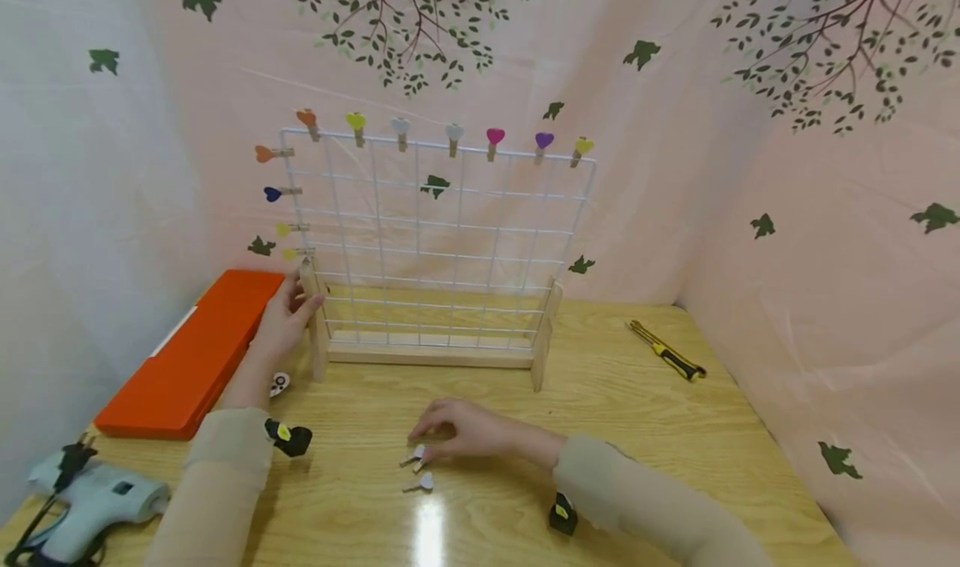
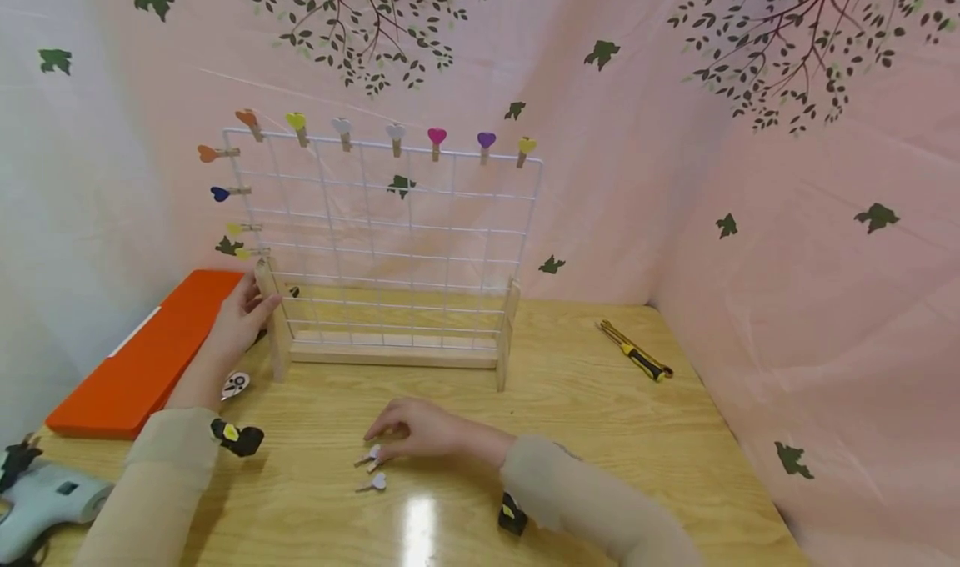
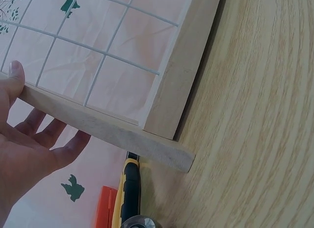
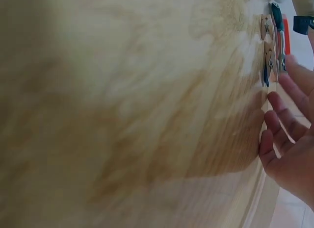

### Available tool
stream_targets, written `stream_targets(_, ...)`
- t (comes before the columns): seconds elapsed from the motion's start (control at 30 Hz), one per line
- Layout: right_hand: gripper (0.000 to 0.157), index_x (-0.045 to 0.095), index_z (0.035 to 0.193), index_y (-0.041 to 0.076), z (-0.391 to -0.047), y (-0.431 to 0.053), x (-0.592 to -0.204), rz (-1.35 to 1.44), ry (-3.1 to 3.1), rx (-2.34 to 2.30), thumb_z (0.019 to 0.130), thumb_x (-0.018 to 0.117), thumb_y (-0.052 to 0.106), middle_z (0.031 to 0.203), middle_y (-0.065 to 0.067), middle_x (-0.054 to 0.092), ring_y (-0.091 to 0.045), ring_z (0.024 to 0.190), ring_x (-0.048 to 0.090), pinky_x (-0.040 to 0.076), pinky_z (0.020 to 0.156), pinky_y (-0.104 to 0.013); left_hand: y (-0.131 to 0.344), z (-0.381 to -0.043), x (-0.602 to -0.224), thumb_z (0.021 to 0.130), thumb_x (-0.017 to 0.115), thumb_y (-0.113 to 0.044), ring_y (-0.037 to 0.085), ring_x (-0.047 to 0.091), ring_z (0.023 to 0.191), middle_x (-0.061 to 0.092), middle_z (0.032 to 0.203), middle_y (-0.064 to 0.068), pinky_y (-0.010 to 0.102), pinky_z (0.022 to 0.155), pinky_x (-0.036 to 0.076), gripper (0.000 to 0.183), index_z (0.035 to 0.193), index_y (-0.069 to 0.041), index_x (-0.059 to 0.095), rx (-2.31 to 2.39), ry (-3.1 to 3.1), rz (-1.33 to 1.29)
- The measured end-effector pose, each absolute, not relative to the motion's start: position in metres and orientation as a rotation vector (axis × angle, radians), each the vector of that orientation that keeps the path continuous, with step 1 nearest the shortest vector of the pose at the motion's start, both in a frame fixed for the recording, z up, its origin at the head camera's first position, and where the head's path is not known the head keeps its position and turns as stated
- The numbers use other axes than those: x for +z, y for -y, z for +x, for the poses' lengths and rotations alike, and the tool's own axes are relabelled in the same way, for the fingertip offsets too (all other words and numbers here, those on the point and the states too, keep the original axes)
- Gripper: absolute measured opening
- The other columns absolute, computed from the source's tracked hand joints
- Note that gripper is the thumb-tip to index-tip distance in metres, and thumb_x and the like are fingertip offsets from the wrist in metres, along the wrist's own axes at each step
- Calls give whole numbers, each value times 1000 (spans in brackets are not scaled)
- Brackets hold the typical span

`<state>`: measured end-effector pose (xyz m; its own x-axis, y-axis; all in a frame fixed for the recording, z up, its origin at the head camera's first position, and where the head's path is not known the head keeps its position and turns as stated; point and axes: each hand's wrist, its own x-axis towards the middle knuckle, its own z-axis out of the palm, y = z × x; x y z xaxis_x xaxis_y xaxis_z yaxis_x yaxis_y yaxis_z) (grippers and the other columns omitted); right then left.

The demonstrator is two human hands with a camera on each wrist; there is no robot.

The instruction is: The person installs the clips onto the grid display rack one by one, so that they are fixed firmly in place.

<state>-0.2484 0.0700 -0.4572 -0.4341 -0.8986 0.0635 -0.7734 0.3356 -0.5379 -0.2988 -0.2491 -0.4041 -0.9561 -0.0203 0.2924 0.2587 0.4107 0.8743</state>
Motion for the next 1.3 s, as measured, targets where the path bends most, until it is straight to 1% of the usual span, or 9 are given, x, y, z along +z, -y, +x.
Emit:
stream_targets(0.1, 29, 65, 105, 20, -248, -65, -457, -1490, -2394, -682, 81, 62, 36, 105, 8, 56, -5, 94, 50, 39, 78, -12, 250, -299, -404, 93, 43, -33, 39, 41, 115, 36, 131, 23, 56, 89, 39, 59, 143, -30, 13, -1579, 2414, -209)
stream_targets(0.2, 23, 68, 98, 20, -248, -61, -457, -1487, -2422, -651, 80, 64, 34, 101, 8, 55, -3, 90, 49, 38, 75, -11, 251, -300, -405, 92, 44, -33, 39, 41, 115, 36, 131, 23, 56, 89, 38, 59, 142, -32, 13, -1609, 2406, -209)
stream_targets(0.3, 18, 69, 93, 21, -249, -59, -458, -1478, -2430, -652, 79, 66, 32, 98, 9, 55, -2, 88, 48, 38, 74, -10, 251, -301, -406, 92, 44, -33, 39, 40, 116, 35, 132, 23, 57, 90, 37, 59, 142, -31, 14, -1625, 2402, -208)
stream_targets(0.53, 15, 68, 92, 19, -249, -59, -457, -1422, -2396, -750, 79, 66, 27, 95, 9, 59, 1, 90, 51, 40, 81, -12, 250, -301, -405, 92, 44, -33, 41, 40, 116, 36, 131, 24, 58, 89, 37, 58, 143, -29, 15, -1596, 2397, -217)
stream_targets(0.73, 12, 67, 90, 16, -248, -63, -451, -1291, -2321, -905, 80, 65, 23, 85, 10, 64, 4, 77, 56, 46, 69, -13, 249, -300, -404, 92, 43, -35, 41, 39, 117, 34, 132, 24, 58, 89, 37, 58, 142, -31, 14, -1604, 2397, -220)
stream_targets(0.93, 10, 68, 89, 17, -251, -77, -425, -1304, -2375, -1033, 82, 64, 23, 85, 8, 66, 1, 74, 57, 49, 65, -16, 249, -297, -408, 92, 43, -34, 41, 39, 117, 32, 134, 24, 58, 90, 36, 60, 143, -28, 12, -1608, 2403, -217)
stream_targets(1.07, 13, 69, 90, 14, -250, -91, -395, -1338, -2474, -1081, 82, 63, 22, 85, 6, 67, -3, 73, 59, 51, 64, -19, 249, -298, -409, 93, 44, -32, 41, 39, 116, 34, 133, 23, 58, 90, 36, 59, 143, -26, 14, -1605, 2387, -221)
stream_targets(1.17, 14, 68, 92, 15, -250, -104, -374, -1309, -2543, -1097, 83, 62, 24, 87, 8, 65, -3, 74, 59, 51, 66, -20, 249, -299, -408, 92, 45, -30, 41, 38, 118, 34, 132, 24, 57, 89, 37, 59, 143, -25, 14, -1605, 2380, -214)
stream_targets(1.3, 14, 67, 94, 20, -254, -123, -352, -1279, -2604, -1172, 84, 60, 28, 87, 10, 64, -5, 76, 58, 51, 68, -24, 248, -300, -407, 93, 45, -29, 41, 40, 117, 35, 131, 24, 56, 87, 39, 58, 143, -27, 15, -1601, 2381, -212)
